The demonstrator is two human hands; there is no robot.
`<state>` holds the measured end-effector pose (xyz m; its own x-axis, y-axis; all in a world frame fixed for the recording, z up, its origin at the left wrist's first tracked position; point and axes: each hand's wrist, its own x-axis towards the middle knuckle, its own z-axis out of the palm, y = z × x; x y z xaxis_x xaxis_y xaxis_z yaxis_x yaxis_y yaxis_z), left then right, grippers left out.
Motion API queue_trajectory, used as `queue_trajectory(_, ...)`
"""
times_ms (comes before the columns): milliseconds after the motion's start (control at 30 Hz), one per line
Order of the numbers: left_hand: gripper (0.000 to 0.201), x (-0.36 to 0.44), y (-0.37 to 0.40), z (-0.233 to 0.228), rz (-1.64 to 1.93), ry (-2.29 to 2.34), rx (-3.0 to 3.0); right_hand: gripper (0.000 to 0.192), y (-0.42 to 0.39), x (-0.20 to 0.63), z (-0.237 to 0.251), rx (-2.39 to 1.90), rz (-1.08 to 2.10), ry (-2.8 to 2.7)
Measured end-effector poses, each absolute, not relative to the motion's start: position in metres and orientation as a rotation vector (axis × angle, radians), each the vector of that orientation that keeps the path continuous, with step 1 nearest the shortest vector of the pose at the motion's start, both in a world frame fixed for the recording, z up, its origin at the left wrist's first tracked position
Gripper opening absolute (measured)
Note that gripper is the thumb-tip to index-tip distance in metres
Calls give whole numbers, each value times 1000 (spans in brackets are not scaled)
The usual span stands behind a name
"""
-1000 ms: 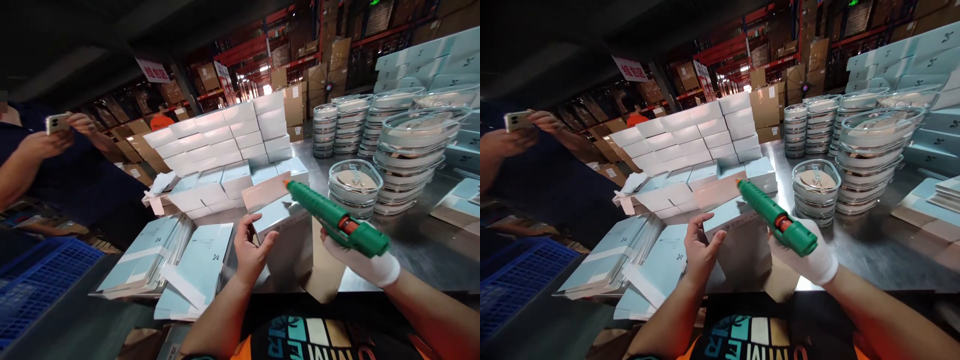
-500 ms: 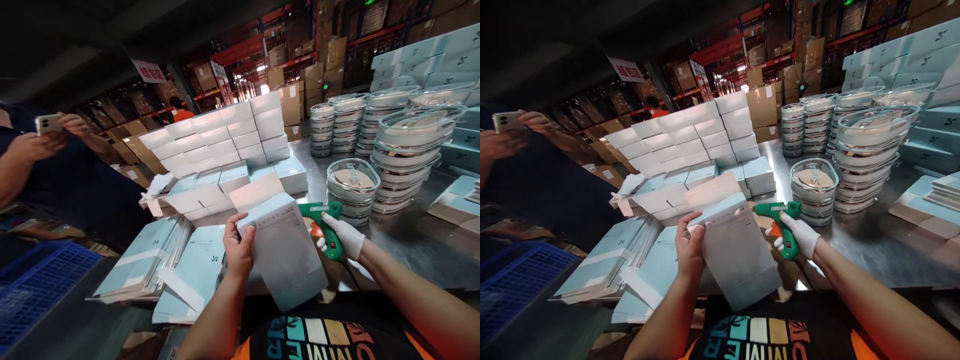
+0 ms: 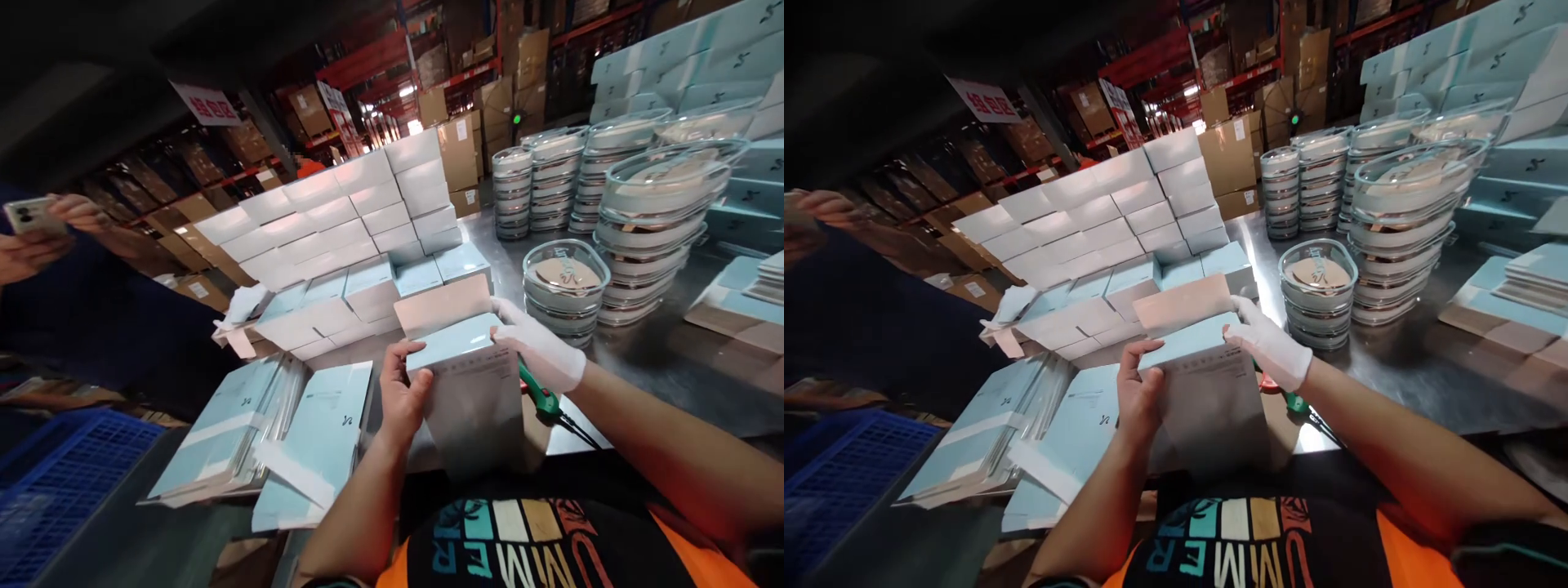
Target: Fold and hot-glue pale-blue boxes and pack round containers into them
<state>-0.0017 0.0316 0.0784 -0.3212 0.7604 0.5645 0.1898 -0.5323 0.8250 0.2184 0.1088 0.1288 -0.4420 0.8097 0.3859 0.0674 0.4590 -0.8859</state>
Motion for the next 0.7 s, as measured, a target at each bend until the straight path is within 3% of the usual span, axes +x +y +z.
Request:
queue_trajectory(167, 54, -4, 39, 75, 2081, 1116, 1564, 71, 116, 230, 107, -585, 1014, -1949)
queue_trajectory(333, 28, -17, 41, 79, 1965, 967, 1932, 30, 111, 246, 98, -311, 835, -2094)
queue_trajectory(467, 17, -35, 36, 100, 1835, 892, 2177, 37, 108, 243, 102, -196, 640, -2126)
queue_trajectory(567, 38, -38, 29, 128, 1446, 1086, 2447, 48, 102, 233, 105, -147, 370, -2175)
queue_trajectory(633, 62, -33, 22, 148, 1115, 1214, 2576, 67, 96, 228, 111, -78, 267, -2236)
queue_trajectory(700, 72, -27, 14, 164, 911, 1238, 2603, 83, 93, 231, 121, -52, 285, -2308)
